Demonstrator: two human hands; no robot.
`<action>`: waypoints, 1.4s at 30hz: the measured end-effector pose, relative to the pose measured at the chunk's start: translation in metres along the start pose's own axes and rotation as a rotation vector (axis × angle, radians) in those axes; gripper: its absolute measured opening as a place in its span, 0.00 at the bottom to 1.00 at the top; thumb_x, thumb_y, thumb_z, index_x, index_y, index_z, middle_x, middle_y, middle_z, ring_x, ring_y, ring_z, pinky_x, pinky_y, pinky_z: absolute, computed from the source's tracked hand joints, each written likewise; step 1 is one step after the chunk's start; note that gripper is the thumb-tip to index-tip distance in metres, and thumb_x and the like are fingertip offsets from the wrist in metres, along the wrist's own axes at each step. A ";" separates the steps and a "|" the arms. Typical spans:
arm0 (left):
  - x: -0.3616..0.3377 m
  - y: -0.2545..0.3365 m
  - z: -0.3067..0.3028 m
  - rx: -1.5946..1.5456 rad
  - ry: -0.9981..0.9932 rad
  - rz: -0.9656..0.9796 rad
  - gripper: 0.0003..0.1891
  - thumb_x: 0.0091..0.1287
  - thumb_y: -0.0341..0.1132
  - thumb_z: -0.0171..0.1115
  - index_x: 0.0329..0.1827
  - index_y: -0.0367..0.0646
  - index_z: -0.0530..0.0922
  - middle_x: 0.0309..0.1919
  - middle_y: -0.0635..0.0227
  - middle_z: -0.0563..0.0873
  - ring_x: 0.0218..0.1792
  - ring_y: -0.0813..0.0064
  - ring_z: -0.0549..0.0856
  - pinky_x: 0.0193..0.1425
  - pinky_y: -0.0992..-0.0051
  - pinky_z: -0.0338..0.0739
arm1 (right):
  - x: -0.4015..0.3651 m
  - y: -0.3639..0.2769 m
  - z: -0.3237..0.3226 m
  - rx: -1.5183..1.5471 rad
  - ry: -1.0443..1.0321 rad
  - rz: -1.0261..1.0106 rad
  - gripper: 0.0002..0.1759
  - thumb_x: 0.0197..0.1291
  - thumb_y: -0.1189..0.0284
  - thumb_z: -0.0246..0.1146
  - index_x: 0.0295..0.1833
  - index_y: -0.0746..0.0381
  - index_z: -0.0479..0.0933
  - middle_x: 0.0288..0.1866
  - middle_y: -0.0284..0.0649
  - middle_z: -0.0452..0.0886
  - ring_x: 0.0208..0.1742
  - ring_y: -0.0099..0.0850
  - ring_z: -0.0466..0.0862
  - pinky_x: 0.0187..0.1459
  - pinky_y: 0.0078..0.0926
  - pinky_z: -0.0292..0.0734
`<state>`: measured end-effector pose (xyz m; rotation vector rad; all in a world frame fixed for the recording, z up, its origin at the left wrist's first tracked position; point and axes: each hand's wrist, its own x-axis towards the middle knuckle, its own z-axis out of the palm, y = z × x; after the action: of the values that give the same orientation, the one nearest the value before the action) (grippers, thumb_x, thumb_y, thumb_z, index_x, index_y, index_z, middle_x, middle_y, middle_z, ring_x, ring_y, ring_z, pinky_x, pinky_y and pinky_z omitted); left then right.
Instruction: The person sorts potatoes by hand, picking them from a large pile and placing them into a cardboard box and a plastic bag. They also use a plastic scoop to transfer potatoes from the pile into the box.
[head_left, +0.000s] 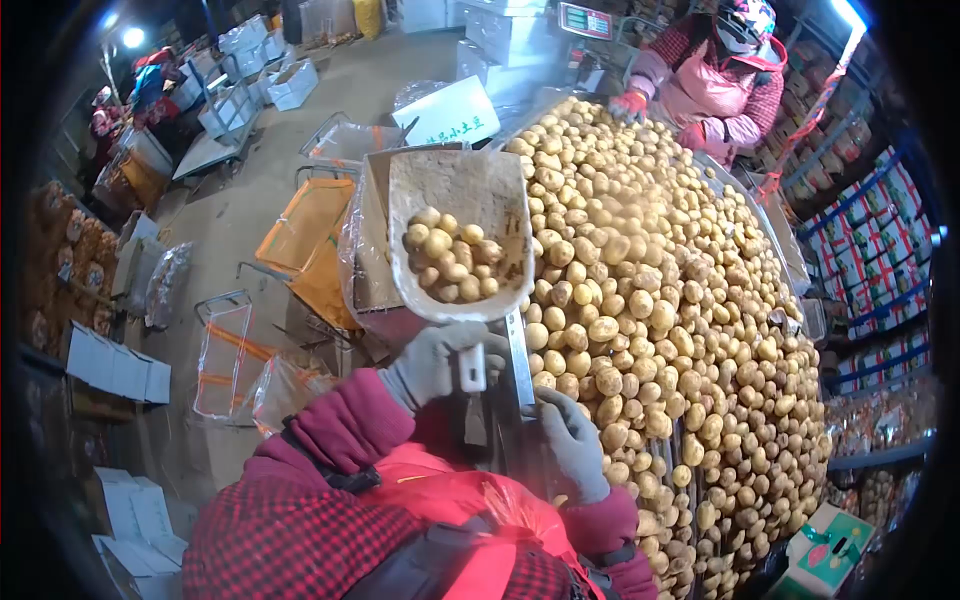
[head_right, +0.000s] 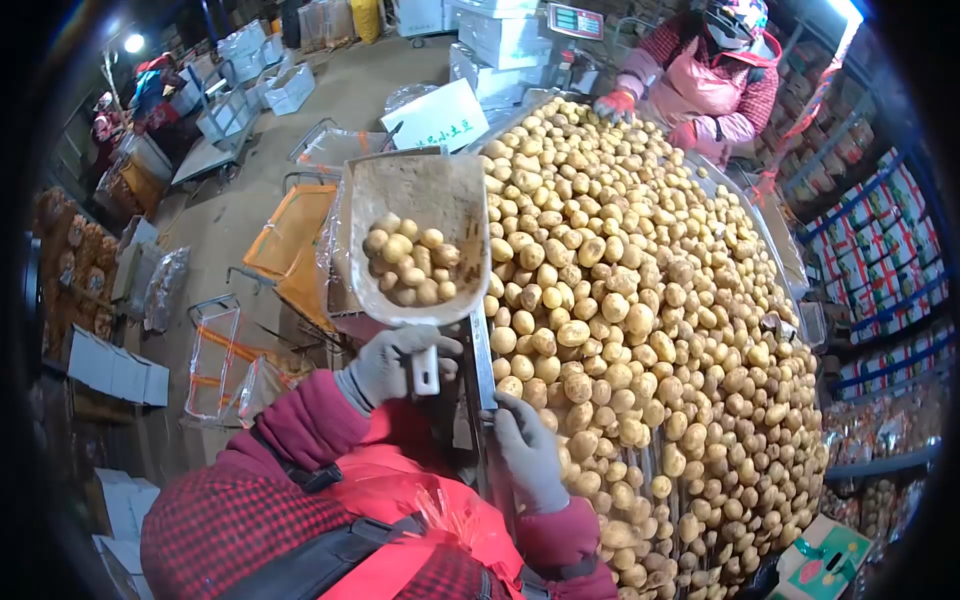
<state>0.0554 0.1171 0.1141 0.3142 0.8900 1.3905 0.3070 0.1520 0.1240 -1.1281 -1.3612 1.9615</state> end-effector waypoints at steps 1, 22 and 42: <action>-0.005 0.007 -0.005 0.025 0.056 0.002 0.21 0.78 0.45 0.62 0.60 0.33 0.81 0.50 0.54 0.90 0.42 0.61 0.92 0.48 0.63 0.89 | -0.002 0.002 -0.006 -0.002 -0.021 0.002 0.19 0.81 0.73 0.56 0.71 0.67 0.75 0.53 0.36 0.85 0.49 0.20 0.83 0.49 0.19 0.80; 0.128 0.232 -0.266 0.054 0.648 0.344 0.06 0.77 0.42 0.62 0.47 0.52 0.82 0.33 0.75 0.86 0.29 0.80 0.84 0.31 0.67 0.84 | 0.004 0.031 -0.036 -0.078 0.294 -0.048 0.21 0.83 0.68 0.53 0.71 0.71 0.75 0.63 0.48 0.84 0.53 0.34 0.87 0.58 0.31 0.84; 0.316 0.320 -0.409 0.768 1.418 0.456 0.21 0.66 0.44 0.73 0.58 0.44 0.83 0.36 0.62 0.91 0.31 0.68 0.90 0.31 0.62 0.85 | 0.014 0.028 -0.030 0.002 0.608 0.198 0.22 0.82 0.62 0.57 0.69 0.67 0.77 0.43 0.47 0.91 0.35 0.30 0.88 0.39 0.27 0.83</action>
<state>-0.4803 0.3530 -0.0492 0.0390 2.6734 1.5468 0.3266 0.1678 0.0881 -1.7289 -0.9466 1.5393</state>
